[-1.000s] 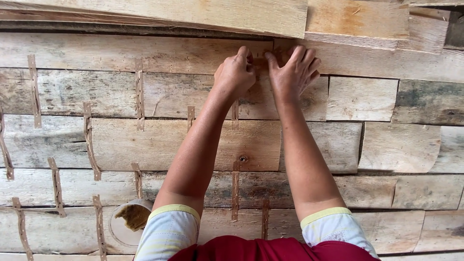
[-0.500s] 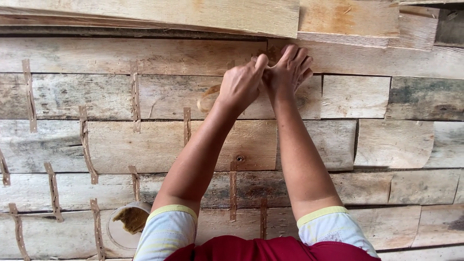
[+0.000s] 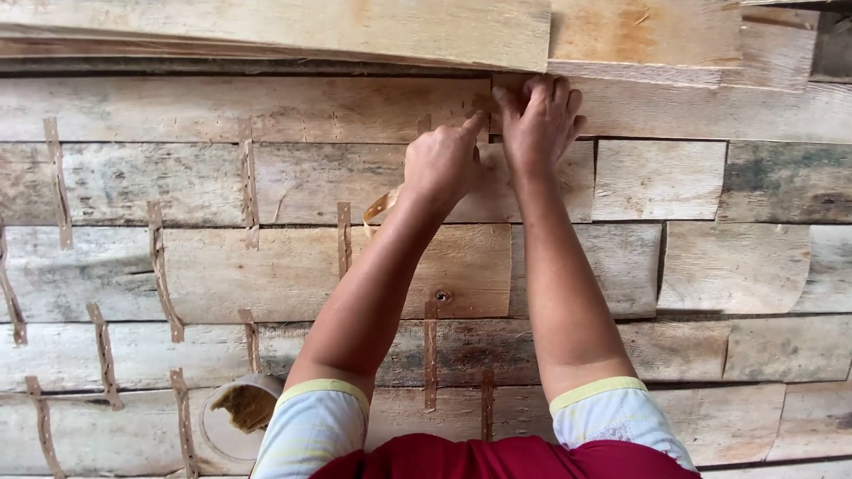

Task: Applying glue to thin wood veneer strips and attaching them to a wooden surface

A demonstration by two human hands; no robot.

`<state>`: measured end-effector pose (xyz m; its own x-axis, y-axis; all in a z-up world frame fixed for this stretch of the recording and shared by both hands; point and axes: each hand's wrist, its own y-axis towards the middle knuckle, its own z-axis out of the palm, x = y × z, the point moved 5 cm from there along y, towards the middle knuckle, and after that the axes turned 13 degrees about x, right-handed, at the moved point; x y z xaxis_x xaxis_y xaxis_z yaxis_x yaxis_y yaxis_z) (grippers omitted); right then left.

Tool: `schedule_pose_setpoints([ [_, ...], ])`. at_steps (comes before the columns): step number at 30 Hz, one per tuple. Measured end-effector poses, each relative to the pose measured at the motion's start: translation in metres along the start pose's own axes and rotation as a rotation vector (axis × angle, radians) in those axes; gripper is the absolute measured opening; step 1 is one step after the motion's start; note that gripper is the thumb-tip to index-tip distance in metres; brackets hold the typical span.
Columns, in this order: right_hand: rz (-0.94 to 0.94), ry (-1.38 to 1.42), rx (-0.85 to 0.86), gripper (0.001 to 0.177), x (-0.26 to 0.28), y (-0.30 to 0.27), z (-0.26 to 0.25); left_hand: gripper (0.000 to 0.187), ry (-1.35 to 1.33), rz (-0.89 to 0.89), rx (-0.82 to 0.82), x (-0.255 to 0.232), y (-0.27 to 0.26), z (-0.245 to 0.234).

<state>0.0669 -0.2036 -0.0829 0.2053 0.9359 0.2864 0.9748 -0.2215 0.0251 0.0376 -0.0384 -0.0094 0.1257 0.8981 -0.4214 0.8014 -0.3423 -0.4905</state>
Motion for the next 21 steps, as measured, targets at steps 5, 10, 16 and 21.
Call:
schedule_pose_setpoints([
  [5, 0.074, 0.005, 0.027, 0.039, 0.012, -0.002, -0.009, 0.058, 0.003, -0.024, 0.087, 0.0, -0.009, -0.011],
  [10, 0.092, -0.007, 0.139, 0.05, 0.009, -0.007, -0.025, 0.043, -0.194, 0.022, -0.023, -0.002, -0.034, -0.035],
  [16, -0.211, 0.926, 0.514, 0.03, 0.059, -0.096, -0.117, 0.062, -1.363, 0.504, -0.042, 0.003, -0.097, -0.034],
  [21, -0.152, 1.322, 0.861, 0.028, 0.082, -0.206, -0.148, 0.066, -1.536, 0.617, -0.173, 0.014, -0.183, -0.015],
])
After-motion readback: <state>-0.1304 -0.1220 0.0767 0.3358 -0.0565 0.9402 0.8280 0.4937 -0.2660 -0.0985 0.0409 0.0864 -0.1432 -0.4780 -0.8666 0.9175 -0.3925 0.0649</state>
